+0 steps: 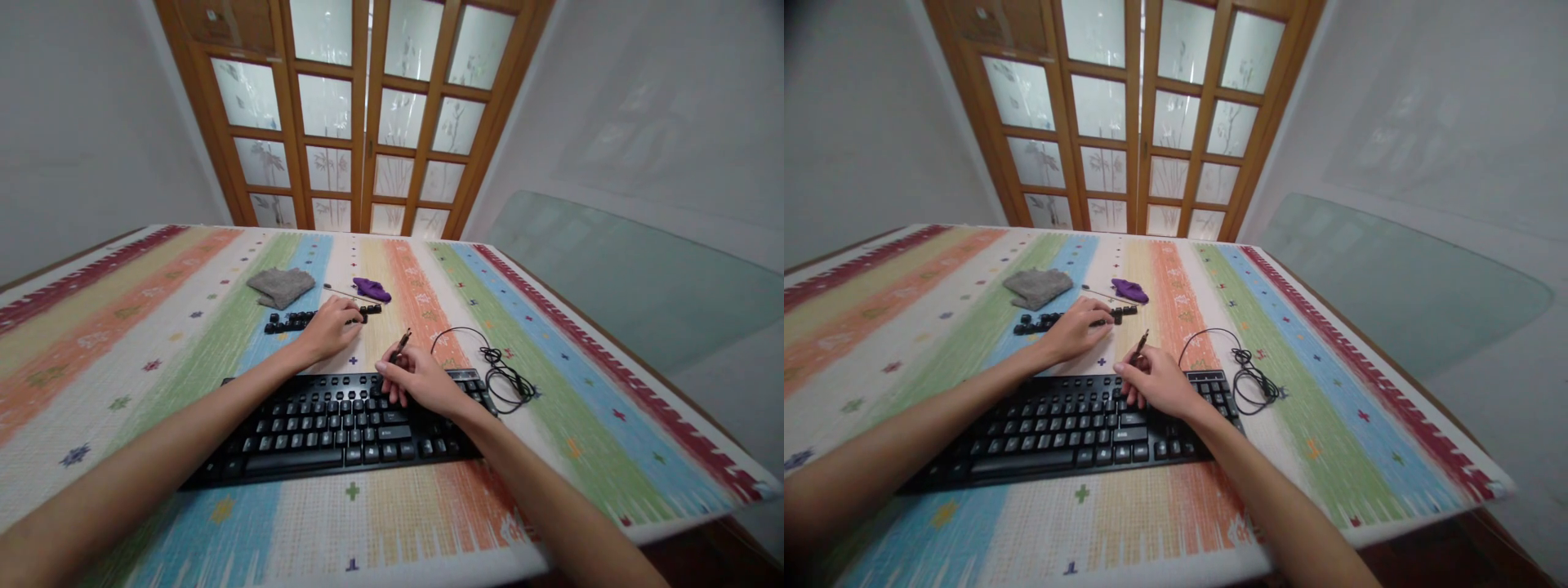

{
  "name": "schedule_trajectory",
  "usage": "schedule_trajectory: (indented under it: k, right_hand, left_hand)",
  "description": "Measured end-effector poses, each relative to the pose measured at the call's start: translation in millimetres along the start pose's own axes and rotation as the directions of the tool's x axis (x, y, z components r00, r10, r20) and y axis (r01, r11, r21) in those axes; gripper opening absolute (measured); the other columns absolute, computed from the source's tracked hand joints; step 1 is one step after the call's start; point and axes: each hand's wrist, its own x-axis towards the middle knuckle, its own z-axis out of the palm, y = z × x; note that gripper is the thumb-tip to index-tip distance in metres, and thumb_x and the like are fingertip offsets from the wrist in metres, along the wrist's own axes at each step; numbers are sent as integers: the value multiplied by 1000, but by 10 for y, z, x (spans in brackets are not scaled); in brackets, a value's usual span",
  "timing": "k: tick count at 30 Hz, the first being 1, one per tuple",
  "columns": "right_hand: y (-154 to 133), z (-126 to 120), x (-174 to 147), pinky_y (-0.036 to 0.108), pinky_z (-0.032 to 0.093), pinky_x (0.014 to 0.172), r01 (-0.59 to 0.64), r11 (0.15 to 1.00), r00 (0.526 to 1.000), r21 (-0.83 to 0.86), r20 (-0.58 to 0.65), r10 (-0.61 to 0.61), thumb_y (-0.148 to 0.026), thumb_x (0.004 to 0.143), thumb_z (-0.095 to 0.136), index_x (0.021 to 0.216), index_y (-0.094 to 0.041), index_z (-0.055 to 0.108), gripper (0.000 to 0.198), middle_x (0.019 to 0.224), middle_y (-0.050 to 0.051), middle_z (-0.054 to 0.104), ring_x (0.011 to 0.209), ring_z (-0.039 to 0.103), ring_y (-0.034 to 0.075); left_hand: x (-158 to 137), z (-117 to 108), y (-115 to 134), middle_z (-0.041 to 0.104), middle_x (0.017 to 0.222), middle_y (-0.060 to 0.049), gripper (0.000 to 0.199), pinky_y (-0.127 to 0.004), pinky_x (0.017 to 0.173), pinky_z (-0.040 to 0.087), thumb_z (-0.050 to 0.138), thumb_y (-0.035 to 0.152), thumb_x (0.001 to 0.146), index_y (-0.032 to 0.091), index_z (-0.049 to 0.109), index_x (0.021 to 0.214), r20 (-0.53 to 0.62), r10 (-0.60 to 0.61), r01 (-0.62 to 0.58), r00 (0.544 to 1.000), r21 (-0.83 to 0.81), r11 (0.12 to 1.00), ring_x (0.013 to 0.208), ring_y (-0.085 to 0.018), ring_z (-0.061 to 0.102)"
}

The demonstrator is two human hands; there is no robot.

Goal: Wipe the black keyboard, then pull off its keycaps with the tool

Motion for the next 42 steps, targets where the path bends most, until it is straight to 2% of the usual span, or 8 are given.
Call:
schedule_trajectory:
  k: [5, 7, 11, 14, 19, 23, 31, 42]
  right_hand:
    - [-155, 102, -133, 31, 48, 67, 284, 848, 957, -448, 72, -282, -29, 90, 63, 83, -18, 60, 13, 74, 4, 67, 68, 62, 18]
    - [-169, 97, -123, 32, 48, 72, 298, 814, 950, -498, 77, -301, -28, 90, 62, 82, -18, 61, 13, 78, 6, 68, 73, 63, 19]
    - [-61, -3, 42, 24, 42, 46, 34, 979, 999, -201, -20, -39, -44, 93, 57, 81, -18, 56, 29, 62, 1, 63, 47, 55, 12]
    - [9, -95, 152, 20, 35, 36, -101, 992, 982, 80, -152, 112, -55, 87, 61, 78, -18, 51, 39, 59, -1, 61, 41, 51, 9]
    - [-77, -175, 121, 18, 34, 37, 62, 989, 981, 137, -191, -35, -63, 76, 68, 82, -16, 54, 50, 62, -1, 62, 44, 53, 8]
    - [-163, -169, 32, 20, 36, 41, 166, 983, 982, 73, -101, -159, -62, 83, 64, 89, -18, 54, 45, 66, -1, 63, 47, 54, 9]
    - [-161, -162, -59, 22, 41, 49, 230, 972, 972, -40, -36, -232, -58, 89, 58, 95, -18, 56, 40, 71, 0, 62, 53, 56, 10]
    - [-139, -173, -39, 26, 44, 55, 187, 955, 958, -230, -173, -229, -42, 95, 54, 88, -17, 56, 25, 69, 0, 62, 51, 56, 11]
  left_hand:
    - [-282, -182, 255, 68, 101, -7, 14, -42, 93, 48, 57, 21, 89, 18, 71, 89, 74, 6, 3, 997, -122, 993, 100, -24, 58]
    - [-377, -246, 359, 68, 99, -7, 15, -39, 90, 49, 56, 20, 90, 19, 71, 91, 122, 25, -5, 992, -162, 987, 98, -23, 59]
    - [-493, -329, 495, 68, 96, -6, 16, -35, 88, 49, 55, 22, 92, 19, 71, 93, 223, 65, -13, 973, -227, 974, 94, -21, 61]
    - [-524, -347, 535, 69, 93, -6, 17, -35, 87, 49, 54, 22, 94, 19, 71, 91, 288, 102, -26, 952, -257, 966, 91, -21, 63]
    - [-500, -352, 579, 71, 101, -7, 17, -35, 85, 50, 60, 25, 91, 19, 68, 105, 244, 10, 75, 970, -337, 938, 91, -20, 64]
    - [-417, -339, 629, 71, 109, -7, 34, -32, 79, 53, 67, 31, 86, 20, 63, 118, 270, -93, 231, 958, -539, 810, 88, -18, 66]
    - [-307, -246, 615, 71, 91, -3, 31, -31, 78, 52, 75, 29, 78, 19, 67, 105, 356, -80, 331, 931, -735, 592, 82, -16, 66]
    - [-282, -217, 470, 74, 94, -5, 13, -32, 78, 55, 65, 26, 85, 18, 71, 94, 183, -134, 212, 974, -528, 822, 83, -17, 67]
